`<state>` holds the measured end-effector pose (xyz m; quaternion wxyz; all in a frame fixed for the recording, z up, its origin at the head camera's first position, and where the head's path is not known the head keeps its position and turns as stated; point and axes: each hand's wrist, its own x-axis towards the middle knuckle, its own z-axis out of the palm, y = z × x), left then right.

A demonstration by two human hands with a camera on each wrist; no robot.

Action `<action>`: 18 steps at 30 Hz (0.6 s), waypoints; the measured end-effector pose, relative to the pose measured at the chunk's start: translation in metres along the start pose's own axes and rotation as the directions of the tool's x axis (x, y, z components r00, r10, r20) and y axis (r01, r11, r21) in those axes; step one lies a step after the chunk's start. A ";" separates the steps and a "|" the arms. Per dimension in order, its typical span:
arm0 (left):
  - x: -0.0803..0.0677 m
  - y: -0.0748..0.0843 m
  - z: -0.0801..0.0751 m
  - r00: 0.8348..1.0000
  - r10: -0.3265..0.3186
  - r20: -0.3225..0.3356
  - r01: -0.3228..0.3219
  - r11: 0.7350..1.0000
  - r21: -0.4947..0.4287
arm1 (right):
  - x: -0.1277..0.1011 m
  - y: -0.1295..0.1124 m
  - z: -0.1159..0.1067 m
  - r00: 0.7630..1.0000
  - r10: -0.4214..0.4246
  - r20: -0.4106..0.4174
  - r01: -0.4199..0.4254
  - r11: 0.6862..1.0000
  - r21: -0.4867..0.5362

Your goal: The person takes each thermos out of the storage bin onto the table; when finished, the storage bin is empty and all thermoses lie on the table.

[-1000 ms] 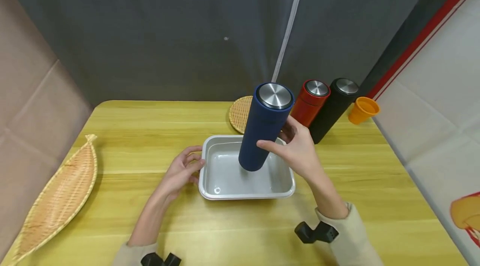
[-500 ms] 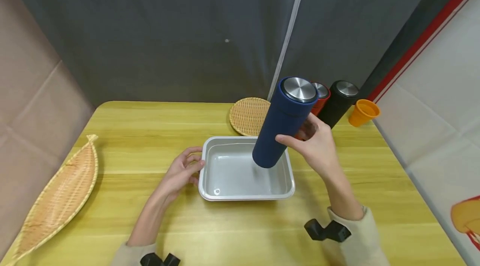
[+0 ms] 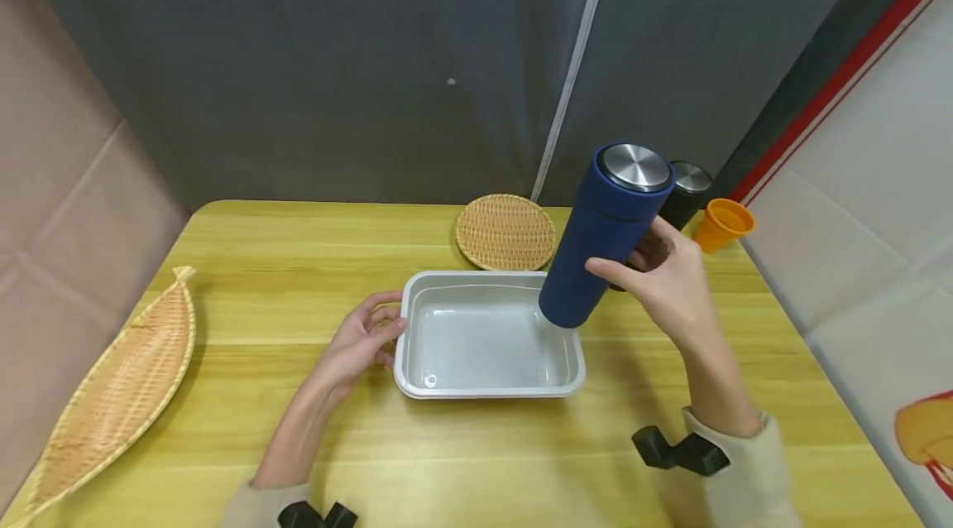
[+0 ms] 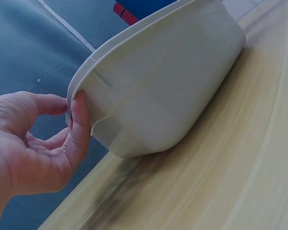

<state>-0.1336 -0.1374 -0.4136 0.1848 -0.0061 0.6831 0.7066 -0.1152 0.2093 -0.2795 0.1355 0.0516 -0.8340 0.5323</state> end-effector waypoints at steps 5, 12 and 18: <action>0.001 0.001 0.000 1.000 0.002 0.003 -0.002 1.000 -0.004 | 0.000 0.004 -0.010 0.999 -0.009 -0.046 0.008 0.999 -0.035; 0.000 -0.001 -0.001 1.000 0.006 0.002 -0.006 1.000 -0.009 | -0.003 0.016 -0.028 0.994 -0.012 -0.106 0.011 1.000 -0.014; -0.001 0.001 0.000 1.000 0.003 0.000 -0.003 1.000 0.002 | -0.004 0.029 -0.045 0.988 -0.030 -0.152 0.041 0.996 0.075</action>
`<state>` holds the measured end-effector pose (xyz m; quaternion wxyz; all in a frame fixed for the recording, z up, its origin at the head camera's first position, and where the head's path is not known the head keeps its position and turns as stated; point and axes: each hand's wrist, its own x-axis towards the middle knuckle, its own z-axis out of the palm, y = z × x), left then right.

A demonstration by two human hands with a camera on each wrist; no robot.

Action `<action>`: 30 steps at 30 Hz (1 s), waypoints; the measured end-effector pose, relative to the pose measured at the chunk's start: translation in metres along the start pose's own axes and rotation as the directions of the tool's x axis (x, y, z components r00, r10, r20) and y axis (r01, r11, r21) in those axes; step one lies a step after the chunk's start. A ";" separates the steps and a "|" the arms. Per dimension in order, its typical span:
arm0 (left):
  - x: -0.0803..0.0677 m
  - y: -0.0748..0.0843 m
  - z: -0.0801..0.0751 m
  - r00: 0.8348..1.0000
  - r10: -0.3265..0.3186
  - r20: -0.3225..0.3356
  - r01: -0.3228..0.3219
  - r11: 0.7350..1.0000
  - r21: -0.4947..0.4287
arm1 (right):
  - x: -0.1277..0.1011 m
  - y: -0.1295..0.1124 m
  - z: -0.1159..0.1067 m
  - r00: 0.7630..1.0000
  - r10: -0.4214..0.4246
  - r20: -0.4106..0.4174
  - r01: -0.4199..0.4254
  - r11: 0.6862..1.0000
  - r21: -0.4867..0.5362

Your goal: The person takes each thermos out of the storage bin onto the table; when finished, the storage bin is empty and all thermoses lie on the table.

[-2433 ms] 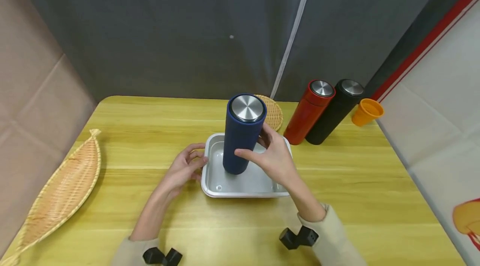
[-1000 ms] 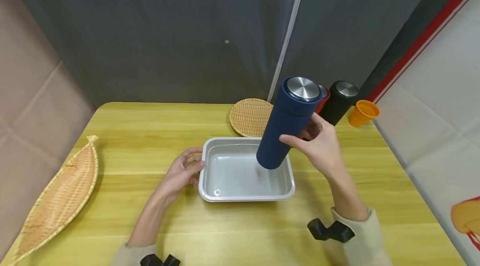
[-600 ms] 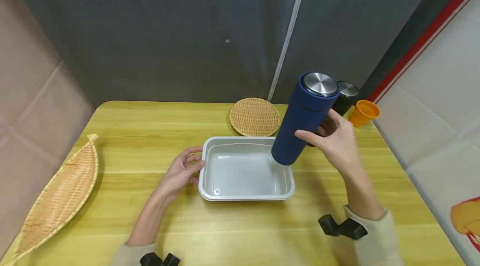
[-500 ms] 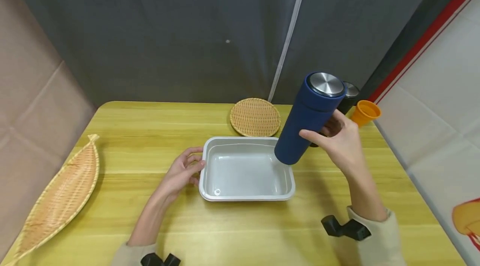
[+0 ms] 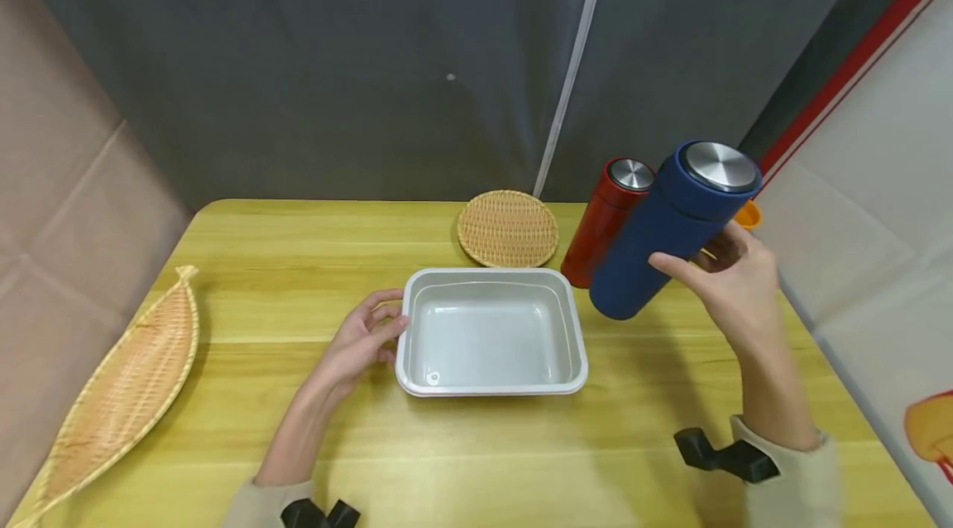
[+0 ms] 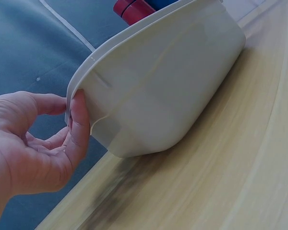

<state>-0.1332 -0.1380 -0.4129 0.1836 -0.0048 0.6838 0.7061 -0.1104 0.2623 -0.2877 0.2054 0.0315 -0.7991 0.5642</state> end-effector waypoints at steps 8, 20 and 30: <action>0.000 0.002 -0.001 1.000 -0.008 -0.006 0.007 1.000 -0.011 | -0.002 0.016 -0.017 0.998 0.059 -0.037 -0.053 0.988 0.142; 0.000 0.003 0.000 1.000 -0.009 0.019 0.009 1.000 -0.002 | -0.005 0.050 -0.032 0.982 0.166 -0.086 -0.171 0.984 -0.045; 0.001 0.002 0.000 1.000 -0.008 0.022 0.009 1.000 -0.018 | 0.010 0.069 -0.050 0.949 0.251 -0.189 -0.283 0.944 -0.169</action>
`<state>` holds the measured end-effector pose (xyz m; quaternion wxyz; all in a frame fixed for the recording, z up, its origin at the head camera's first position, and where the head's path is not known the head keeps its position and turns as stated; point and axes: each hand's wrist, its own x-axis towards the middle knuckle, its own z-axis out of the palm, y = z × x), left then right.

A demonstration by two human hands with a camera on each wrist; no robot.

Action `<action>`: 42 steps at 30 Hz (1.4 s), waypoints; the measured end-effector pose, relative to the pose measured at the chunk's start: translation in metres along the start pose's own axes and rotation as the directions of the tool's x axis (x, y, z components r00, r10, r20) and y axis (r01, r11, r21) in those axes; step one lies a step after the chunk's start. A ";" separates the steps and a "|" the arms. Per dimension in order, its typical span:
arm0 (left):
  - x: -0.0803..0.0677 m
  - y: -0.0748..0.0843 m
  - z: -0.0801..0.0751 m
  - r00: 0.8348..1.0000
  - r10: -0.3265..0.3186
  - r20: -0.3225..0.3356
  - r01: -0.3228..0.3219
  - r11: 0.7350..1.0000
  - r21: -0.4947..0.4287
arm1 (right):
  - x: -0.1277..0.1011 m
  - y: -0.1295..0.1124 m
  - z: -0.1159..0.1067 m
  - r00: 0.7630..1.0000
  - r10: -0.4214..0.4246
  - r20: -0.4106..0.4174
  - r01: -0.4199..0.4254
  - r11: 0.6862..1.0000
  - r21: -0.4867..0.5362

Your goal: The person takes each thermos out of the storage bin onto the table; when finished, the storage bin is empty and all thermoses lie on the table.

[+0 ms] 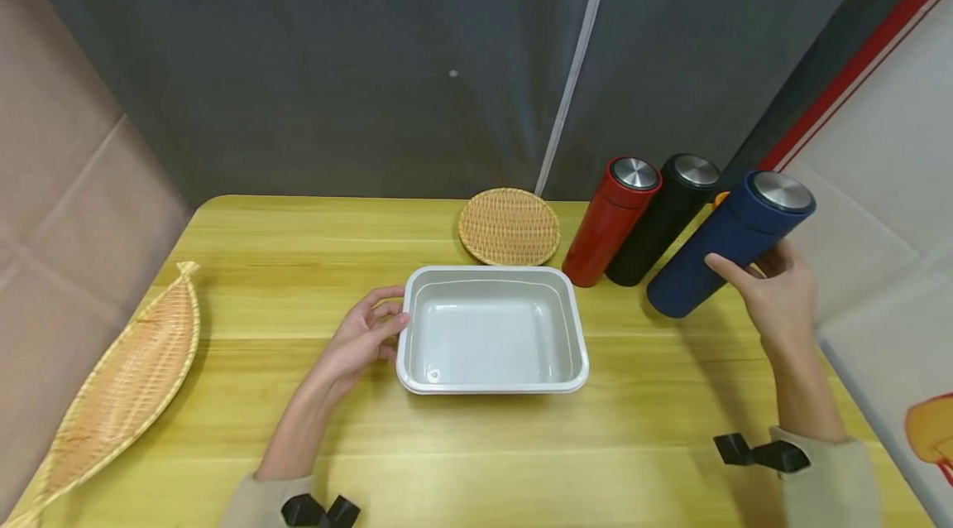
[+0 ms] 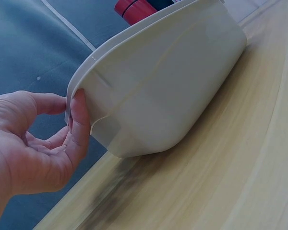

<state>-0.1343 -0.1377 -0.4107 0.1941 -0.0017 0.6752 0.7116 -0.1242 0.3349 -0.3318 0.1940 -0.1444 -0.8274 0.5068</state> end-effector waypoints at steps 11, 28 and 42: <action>0.000 0.001 0.001 1.000 -0.007 0.001 0.007 1.000 -0.002 | 0.033 0.017 0.001 0.999 0.036 -0.038 -0.038 0.998 -0.047; 0.000 0.000 0.001 1.000 -0.008 -0.004 0.008 1.000 -0.002 | 0.062 0.037 0.018 0.995 0.067 -0.067 -0.066 0.998 0.025; 0.000 0.001 0.001 1.000 -0.007 0.002 0.007 1.000 -0.001 | 0.063 0.040 0.021 0.999 0.035 -0.033 -0.030 0.990 0.136</action>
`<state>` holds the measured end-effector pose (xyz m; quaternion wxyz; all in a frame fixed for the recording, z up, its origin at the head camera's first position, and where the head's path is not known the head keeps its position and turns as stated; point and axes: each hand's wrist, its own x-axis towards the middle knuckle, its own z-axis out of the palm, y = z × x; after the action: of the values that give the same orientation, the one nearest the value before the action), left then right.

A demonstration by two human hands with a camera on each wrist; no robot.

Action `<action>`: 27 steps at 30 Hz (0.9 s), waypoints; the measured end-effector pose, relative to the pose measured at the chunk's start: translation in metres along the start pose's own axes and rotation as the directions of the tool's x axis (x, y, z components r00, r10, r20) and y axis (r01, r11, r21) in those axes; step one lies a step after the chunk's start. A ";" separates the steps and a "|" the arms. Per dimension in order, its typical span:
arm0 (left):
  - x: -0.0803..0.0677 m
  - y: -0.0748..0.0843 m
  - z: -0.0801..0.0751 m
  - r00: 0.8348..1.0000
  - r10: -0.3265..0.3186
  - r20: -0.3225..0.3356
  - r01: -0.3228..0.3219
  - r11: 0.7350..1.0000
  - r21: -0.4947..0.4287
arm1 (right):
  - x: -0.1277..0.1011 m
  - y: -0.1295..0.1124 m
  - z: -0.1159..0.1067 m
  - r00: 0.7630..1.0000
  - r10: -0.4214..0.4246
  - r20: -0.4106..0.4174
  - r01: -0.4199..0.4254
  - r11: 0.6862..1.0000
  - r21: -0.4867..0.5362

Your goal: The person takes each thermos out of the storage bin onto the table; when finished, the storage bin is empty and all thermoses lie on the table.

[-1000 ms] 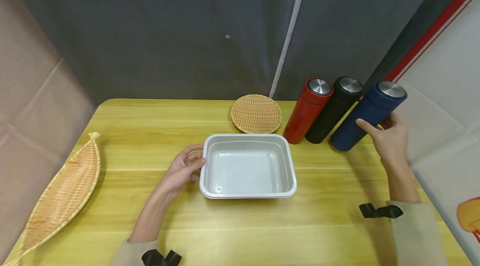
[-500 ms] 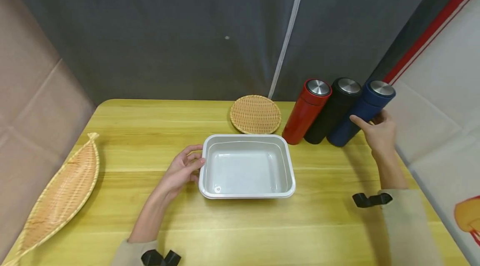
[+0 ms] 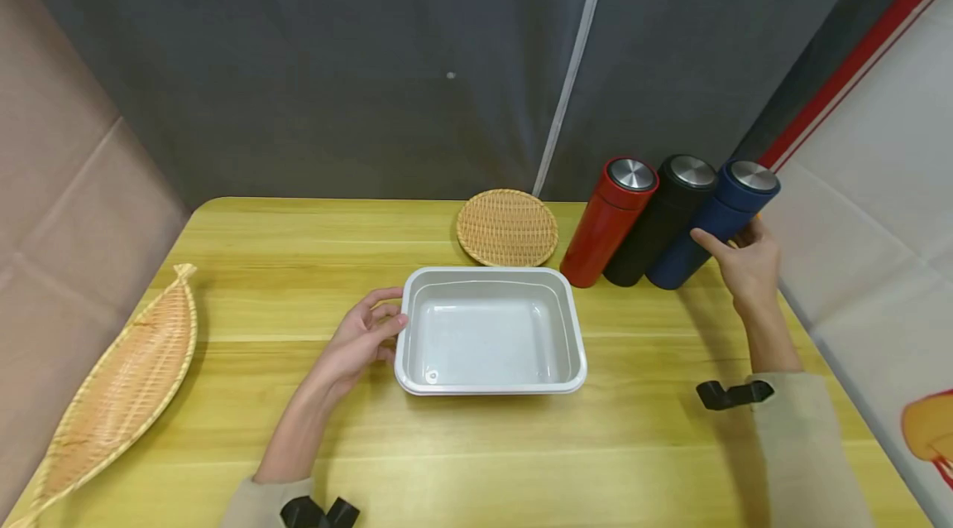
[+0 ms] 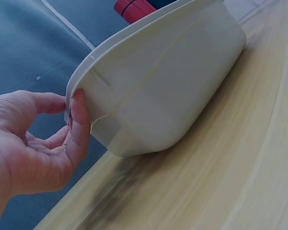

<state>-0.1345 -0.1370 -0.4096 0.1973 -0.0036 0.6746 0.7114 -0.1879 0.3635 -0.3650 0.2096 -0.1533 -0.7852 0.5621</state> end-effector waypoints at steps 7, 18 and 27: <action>0.001 0.000 -0.002 1.000 0.008 0.000 -0.008 1.000 -0.004 | 0.002 0.003 0.000 1.000 -0.020 0.014 0.021 0.995 -0.094; 0.002 0.002 0.000 1.000 -0.001 0.004 0.000 1.000 0.029 | 0.002 0.011 -0.006 0.995 -0.055 0.085 0.066 0.990 -0.127; -0.005 0.002 -0.006 0.998 -0.007 -0.057 0.011 0.997 0.076 | -0.020 0.018 -0.013 0.980 -0.126 0.157 0.161 0.958 -0.237</action>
<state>-0.1321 -0.1444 -0.4064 0.1813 -0.0191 0.7066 0.6837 -0.1639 0.3708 -0.3815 0.1734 -0.0812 -0.8713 0.4519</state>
